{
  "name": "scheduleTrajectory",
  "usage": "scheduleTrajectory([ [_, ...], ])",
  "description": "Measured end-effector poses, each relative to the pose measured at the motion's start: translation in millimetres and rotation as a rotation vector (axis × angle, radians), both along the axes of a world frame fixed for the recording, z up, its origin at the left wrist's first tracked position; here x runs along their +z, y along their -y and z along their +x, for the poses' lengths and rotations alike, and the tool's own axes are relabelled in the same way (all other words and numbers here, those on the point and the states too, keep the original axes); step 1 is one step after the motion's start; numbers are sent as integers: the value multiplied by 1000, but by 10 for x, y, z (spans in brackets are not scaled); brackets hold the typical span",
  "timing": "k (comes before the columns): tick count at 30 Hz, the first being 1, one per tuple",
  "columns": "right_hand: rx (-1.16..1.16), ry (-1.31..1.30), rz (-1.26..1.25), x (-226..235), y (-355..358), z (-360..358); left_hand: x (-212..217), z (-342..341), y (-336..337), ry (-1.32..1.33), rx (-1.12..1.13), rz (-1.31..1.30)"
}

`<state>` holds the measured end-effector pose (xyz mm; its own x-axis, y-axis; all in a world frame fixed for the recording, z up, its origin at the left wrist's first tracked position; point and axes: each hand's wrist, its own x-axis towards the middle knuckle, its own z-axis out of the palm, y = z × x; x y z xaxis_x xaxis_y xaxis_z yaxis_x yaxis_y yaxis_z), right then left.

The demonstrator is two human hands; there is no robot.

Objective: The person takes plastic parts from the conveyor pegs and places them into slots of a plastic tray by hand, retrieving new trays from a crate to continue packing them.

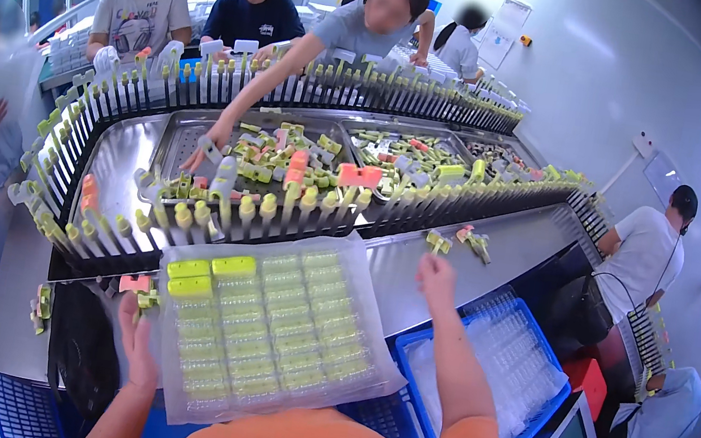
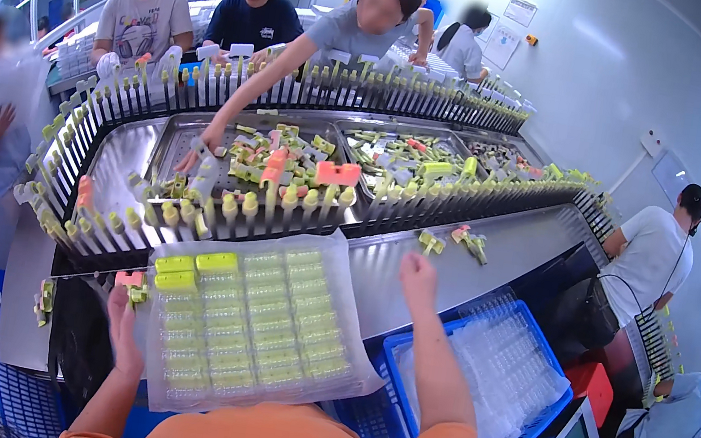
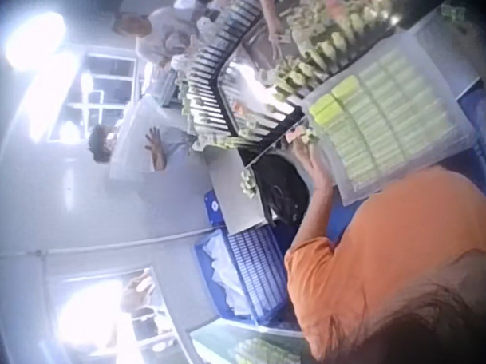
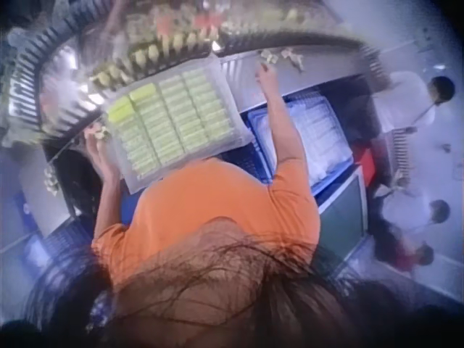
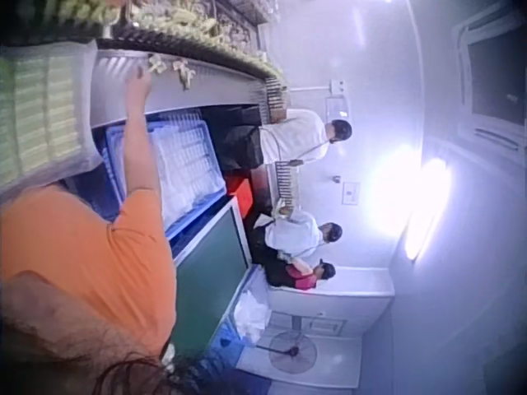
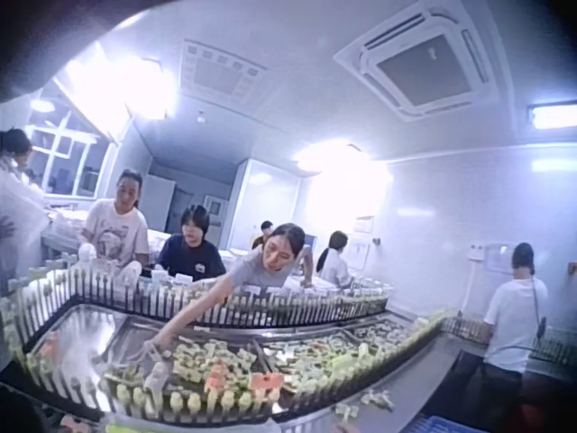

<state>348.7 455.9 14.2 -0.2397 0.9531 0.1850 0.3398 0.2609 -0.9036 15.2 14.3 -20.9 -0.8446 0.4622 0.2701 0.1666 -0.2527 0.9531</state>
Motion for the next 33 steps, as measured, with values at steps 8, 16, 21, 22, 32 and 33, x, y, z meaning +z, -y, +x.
scheduleTrajectory([
  [8,-152,-39,-260,1135,-1096,-1068,353,9,-76,-161,94,-71],
  [16,339,1110,539,1712,-842,-1500,295,-7,99,-117,173,-143],
  [21,317,1063,624,1601,-237,-1790,417,-136,235,-152,228,-246],
  [22,313,1017,718,1529,-223,-1743,505,-156,194,-195,214,-262],
  [32,625,774,915,1363,969,-1672,1331,-119,-539,-741,160,-204],
  [33,645,722,844,1255,1053,-1513,1469,-61,-747,-801,123,-160],
])
